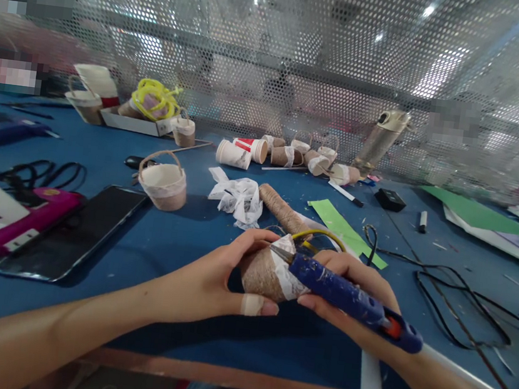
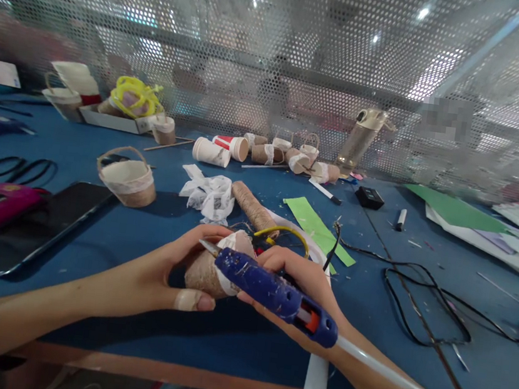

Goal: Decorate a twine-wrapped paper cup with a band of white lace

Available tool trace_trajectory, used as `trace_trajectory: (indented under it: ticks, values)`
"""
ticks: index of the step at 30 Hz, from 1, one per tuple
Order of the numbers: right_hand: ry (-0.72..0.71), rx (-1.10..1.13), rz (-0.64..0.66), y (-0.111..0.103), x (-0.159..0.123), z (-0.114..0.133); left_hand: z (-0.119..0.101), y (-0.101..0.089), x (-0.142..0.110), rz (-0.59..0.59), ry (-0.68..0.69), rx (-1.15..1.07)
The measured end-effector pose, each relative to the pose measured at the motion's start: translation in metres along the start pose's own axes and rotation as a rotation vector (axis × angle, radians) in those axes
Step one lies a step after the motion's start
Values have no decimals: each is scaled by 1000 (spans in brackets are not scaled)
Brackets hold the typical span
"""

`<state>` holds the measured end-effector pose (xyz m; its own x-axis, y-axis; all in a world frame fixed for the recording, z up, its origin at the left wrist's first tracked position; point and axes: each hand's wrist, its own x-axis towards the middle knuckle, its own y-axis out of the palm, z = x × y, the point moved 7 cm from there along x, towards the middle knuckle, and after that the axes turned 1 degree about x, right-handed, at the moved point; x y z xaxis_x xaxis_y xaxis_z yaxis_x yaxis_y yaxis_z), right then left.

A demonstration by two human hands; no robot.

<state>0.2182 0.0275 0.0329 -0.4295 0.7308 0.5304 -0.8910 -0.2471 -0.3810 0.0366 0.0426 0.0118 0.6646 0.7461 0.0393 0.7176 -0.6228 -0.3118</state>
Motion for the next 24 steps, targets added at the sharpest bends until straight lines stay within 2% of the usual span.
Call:
trace_trajectory:
  ticks: [6,10,13,16,24]
  values:
    - [-19,-58,-76,-12,3,5,-3,-7,-4,-28,88,168]
    - [26,-80,-27,-8,2,2,-5,-6,-4,9,134,222]
    - [73,-62,22,-3,1,-2,-5,-5,-3,29,107,225]
    - [62,-45,34,-2,0,-2,-6,-4,-2,37,60,192]
    - [27,-93,78,1,3,6,-3,-10,0,-30,-11,135]
